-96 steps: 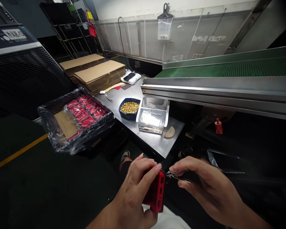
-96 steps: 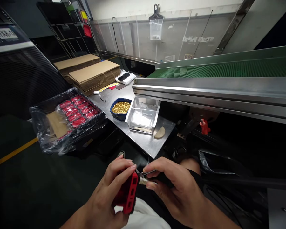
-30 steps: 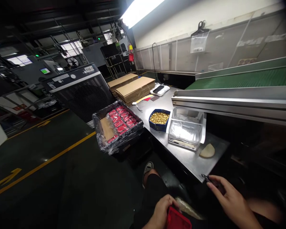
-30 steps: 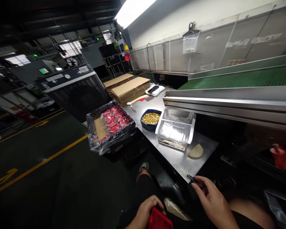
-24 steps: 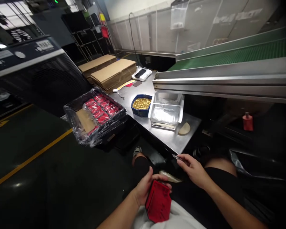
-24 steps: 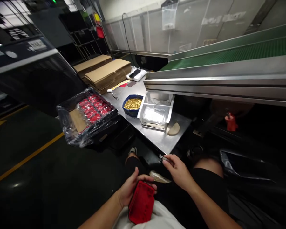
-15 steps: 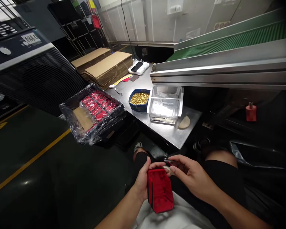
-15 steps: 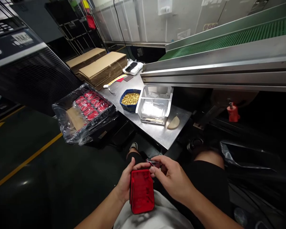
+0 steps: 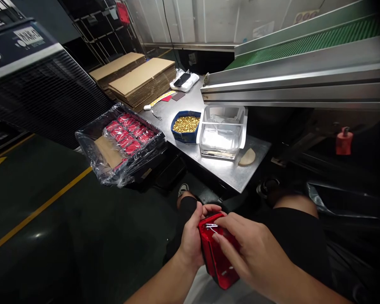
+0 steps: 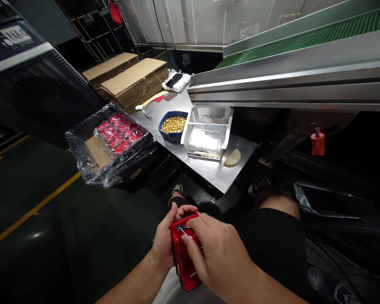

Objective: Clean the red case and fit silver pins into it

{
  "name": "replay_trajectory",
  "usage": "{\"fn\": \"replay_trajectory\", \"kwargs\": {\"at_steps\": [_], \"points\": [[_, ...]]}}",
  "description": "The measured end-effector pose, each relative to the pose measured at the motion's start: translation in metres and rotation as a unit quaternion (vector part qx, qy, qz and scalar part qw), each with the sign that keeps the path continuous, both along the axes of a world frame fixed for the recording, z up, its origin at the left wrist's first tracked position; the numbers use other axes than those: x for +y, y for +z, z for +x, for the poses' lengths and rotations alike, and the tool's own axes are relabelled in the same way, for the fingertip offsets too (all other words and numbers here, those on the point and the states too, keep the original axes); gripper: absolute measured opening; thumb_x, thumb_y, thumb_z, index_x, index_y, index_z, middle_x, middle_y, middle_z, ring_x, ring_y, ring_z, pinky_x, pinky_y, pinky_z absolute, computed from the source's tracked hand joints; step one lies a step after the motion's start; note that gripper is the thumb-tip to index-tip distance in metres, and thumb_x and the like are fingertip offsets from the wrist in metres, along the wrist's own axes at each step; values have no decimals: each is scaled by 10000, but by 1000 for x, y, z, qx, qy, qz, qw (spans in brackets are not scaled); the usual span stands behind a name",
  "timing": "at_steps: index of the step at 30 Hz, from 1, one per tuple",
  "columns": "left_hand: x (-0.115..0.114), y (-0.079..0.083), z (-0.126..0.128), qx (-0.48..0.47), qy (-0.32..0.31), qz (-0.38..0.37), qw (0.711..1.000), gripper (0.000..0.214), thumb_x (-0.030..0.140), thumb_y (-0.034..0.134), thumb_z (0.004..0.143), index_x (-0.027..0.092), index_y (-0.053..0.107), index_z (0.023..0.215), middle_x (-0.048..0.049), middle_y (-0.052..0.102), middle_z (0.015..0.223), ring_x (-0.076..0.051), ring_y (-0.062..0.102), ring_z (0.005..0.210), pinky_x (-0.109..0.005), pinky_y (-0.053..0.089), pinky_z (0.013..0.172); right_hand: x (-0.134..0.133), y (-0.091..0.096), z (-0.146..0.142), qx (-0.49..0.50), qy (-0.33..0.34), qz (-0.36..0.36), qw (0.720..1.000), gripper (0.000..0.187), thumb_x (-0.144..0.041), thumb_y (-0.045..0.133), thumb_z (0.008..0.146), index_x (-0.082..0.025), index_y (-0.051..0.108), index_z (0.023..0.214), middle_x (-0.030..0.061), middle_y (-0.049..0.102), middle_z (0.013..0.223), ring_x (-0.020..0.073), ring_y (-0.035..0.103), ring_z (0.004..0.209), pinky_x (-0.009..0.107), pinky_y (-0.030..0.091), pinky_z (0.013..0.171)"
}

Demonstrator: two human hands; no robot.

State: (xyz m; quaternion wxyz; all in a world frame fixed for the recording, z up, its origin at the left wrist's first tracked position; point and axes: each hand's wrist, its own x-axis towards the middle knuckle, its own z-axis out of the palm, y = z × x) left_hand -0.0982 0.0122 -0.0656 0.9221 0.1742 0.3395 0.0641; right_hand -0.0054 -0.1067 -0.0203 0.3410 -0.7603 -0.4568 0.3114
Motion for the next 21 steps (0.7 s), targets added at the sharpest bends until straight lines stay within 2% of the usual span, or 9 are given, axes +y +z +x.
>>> {"fn": "replay_trajectory", "kwargs": {"at_steps": [6,12,16,21], "points": [[-1,5,0,23,3,-1,1000,470,549,515,941,104,662,962,-112,702,899,-206,677,814,-310,513,764,0,0,-1,-15,2,4,1000,187,-334,439,961,-281,604,1032,15,660,917,139,615,790,287,464,658],[-4,6,0,41,4,-10,999,457,527,496,950,100,658,967,-89,666,858,-182,653,769,-306,515,777,2,2,4,-34,28,4,999,190,-323,439,960,-240,604,920,8,631,843,109,571,690,266,426,602],[-6,9,-1,56,-2,-16,998,461,508,461,977,91,657,970,-87,643,907,-167,644,816,-286,509,826,2,4,12,-32,54,21,998,170,-294,449,960,-240,608,932,-3,642,846,95,564,694,250,412,602],[-9,11,-1,49,-14,-40,998,470,525,450,975,102,653,972,-97,646,908,-182,644,832,-307,508,834,1,5,21,6,76,33,997,192,-283,457,959,-225,598,840,-15,632,804,84,533,669,259,401,602]]}}
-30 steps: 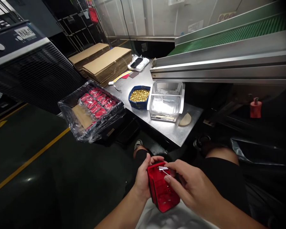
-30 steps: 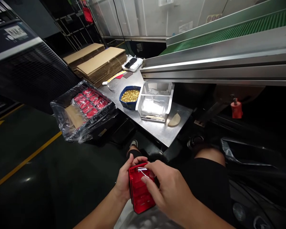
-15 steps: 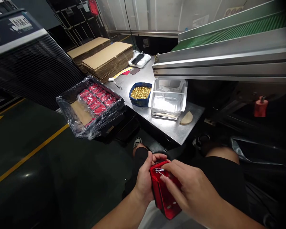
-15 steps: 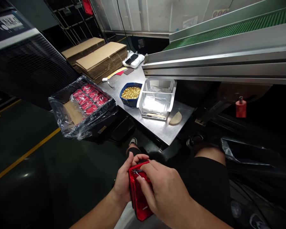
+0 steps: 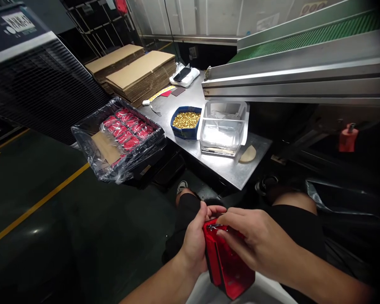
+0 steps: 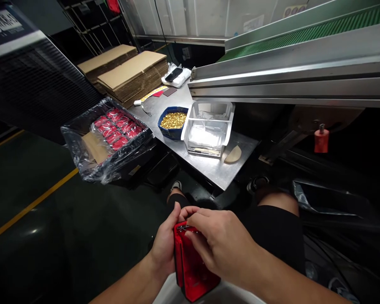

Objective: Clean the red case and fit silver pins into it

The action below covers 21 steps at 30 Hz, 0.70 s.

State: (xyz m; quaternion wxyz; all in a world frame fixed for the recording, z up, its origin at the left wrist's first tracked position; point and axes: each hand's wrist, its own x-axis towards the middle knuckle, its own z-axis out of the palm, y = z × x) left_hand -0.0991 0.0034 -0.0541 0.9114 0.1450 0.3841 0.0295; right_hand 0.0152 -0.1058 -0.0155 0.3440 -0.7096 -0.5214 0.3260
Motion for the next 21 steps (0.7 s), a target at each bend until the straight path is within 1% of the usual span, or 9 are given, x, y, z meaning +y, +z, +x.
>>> {"fn": "replay_trajectory", "kwargs": {"at_steps": [2,5,9,13,17,21], "points": [[0,1,1,11,11,22,1000,467,533,479,960,100,654,984,-97,650,893,-183,640,823,-312,504,840,-2,1,0,22,-23,-4,999,186,-310,467,961,-245,620,879,-25,632,782,87,541,668,265,410,611],[0,2,2,11,28,57,998,478,551,481,953,106,648,1003,-110,671,889,-195,644,825,-335,501,863,-7,3,-6,62,-79,-24,995,150,-344,487,956,-284,625,954,-40,667,821,86,581,693,270,437,636],[0,3,3,5,60,93,994,475,561,473,956,121,635,1030,-115,688,935,-217,659,864,-359,507,878,-7,6,-17,99,-124,-72,985,215,-416,480,951,-266,614,875,-33,666,794,105,575,664,301,437,620],[-1,5,4,3,75,114,991,463,567,479,954,137,626,1043,-109,694,962,-227,672,877,-363,520,867,-2,8,-24,109,-139,-85,981,245,-427,462,954,-265,626,870,-29,672,795,117,576,676,312,438,646],[-3,7,3,-3,81,132,988,464,569,473,957,140,629,1043,-103,693,967,-221,674,887,-351,524,869,1,8,-27,114,-137,-88,980,238,-422,461,952,-272,640,908,-20,693,826,134,590,708,312,447,668],[-4,6,2,-10,82,145,986,457,565,479,957,144,635,1042,-99,691,982,-217,671,902,-346,518,881,0,7,-28,128,-144,-87,977,236,-422,466,952,-273,647,920,-13,707,857,135,604,729,290,459,651]]}}
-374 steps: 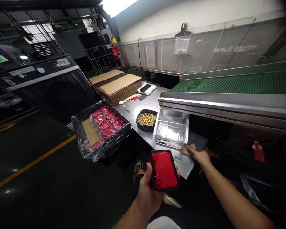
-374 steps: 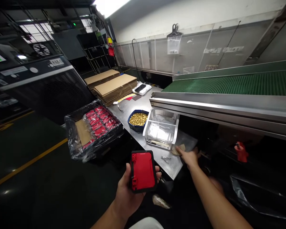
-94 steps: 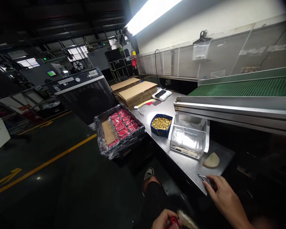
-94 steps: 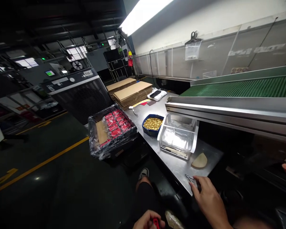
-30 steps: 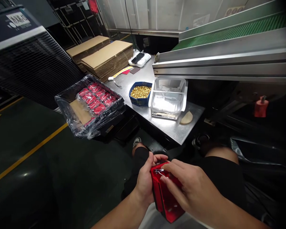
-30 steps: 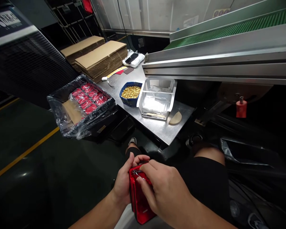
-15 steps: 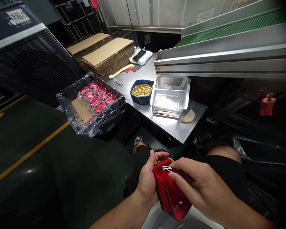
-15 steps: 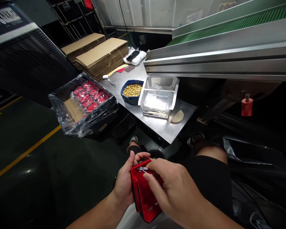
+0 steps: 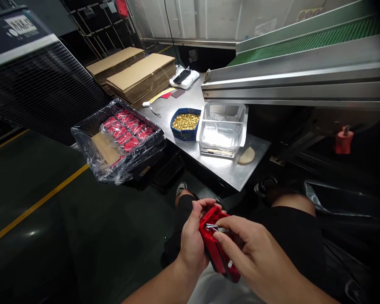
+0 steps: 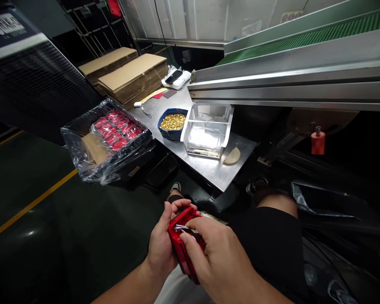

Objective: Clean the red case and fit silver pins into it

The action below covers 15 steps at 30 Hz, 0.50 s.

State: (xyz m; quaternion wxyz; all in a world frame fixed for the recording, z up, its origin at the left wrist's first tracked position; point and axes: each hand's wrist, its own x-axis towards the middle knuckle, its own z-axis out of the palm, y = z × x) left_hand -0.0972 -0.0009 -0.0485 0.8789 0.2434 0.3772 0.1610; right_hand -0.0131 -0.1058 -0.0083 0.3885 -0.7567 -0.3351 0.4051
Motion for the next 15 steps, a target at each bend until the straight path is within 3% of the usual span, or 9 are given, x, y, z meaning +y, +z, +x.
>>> {"fn": "replay_trajectory", "kwargs": {"at_steps": [9,15], "points": [[-1,-5,0,-4,-5,20,1000,448,557,470,963,156,636,1073,-100,681,1009,-256,659,969,-376,501,906,-3,-4,0,67,-16,34,997,265,-428,486,949,-238,662,894,-3,687,755,113,557,586,254,415,514],[-2,-3,0,-1,9,16,1000,429,537,470,969,153,631,1072,-101,687,1012,-246,669,948,-369,521,895,-8,-8,4,66,-31,68,995,245,-409,497,955,-232,632,851,-15,687,791,107,583,655,247,443,560]]}}
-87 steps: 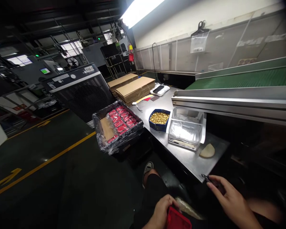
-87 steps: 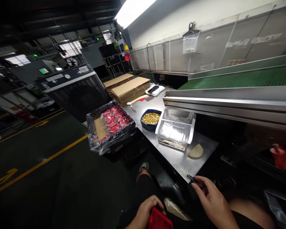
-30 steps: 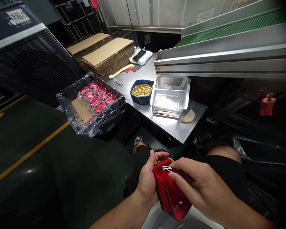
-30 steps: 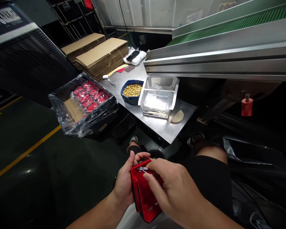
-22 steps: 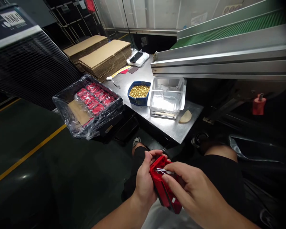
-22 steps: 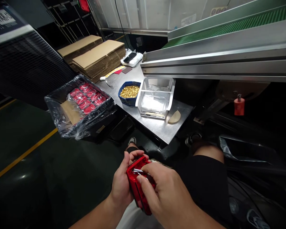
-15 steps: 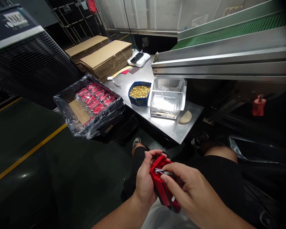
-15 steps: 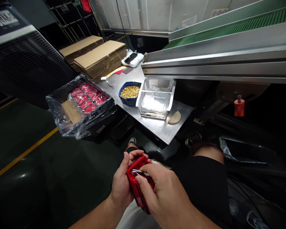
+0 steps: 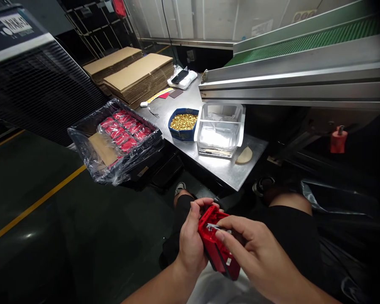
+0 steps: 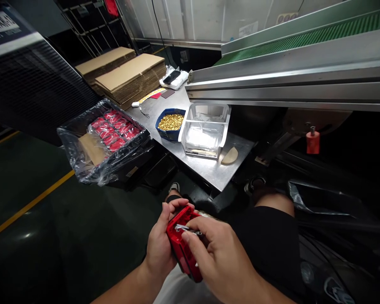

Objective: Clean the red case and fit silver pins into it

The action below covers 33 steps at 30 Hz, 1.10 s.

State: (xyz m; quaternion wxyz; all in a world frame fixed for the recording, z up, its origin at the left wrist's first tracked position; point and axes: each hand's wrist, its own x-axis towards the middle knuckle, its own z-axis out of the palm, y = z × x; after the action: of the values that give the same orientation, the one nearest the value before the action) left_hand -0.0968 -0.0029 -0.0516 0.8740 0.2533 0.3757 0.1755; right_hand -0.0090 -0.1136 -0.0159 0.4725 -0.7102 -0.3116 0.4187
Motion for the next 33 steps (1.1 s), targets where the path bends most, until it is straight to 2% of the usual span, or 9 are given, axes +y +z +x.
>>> {"fn": "replay_trajectory", "kwargs": {"at_steps": [2,5,9,12,21,27,33], "points": [[1,2,1,-3,4,-14,1000,434,542,463,970,150,630,1056,-97,687,984,-244,671,938,-372,522,898,-3,-1,4,-29,-4,10,1000,184,-379,509,957,-252,632,907,-25,690,837,101,607,707,244,479,626],[4,5,1,2,-3,-41,999,452,557,459,967,143,630,1033,-100,689,957,-232,667,912,-372,516,904,-8,-4,9,-133,17,49,990,132,-289,541,944,-282,620,1049,-31,664,864,84,605,720,238,496,652],[6,7,0,5,-26,-83,996,503,602,469,946,133,629,1027,-119,691,966,-219,659,886,-353,500,900,-5,-7,13,-308,62,126,941,283,-179,574,915,-264,594,1184,15,672,951,118,588,790,269,513,666],[5,7,-1,8,-40,-111,993,536,627,464,937,124,630,1025,-130,687,955,-214,652,884,-339,489,898,0,-8,13,-386,74,149,907,311,-153,587,900,-226,602,1203,37,692,931,150,542,766,305,498,625],[3,7,0,25,-63,-145,987,527,611,494,924,115,633,1032,-120,663,892,-203,633,839,-322,487,858,4,-8,18,-411,96,163,892,309,-113,549,911,-196,615,1201,38,729,971,146,542,760,311,487,619],[3,3,0,25,-78,-155,985,509,599,535,904,111,624,1018,-120,660,880,-203,633,814,-312,486,832,4,-10,22,-420,108,162,887,255,-131,551,914,-193,638,1145,29,732,918,145,551,745,311,488,628],[1,2,0,29,-73,-148,986,475,559,537,917,100,635,985,-111,645,902,-188,630,815,-298,487,820,5,-8,23,-460,129,171,862,200,-87,536,896,-156,655,1041,41,722,844,162,559,726,338,460,601]]}}
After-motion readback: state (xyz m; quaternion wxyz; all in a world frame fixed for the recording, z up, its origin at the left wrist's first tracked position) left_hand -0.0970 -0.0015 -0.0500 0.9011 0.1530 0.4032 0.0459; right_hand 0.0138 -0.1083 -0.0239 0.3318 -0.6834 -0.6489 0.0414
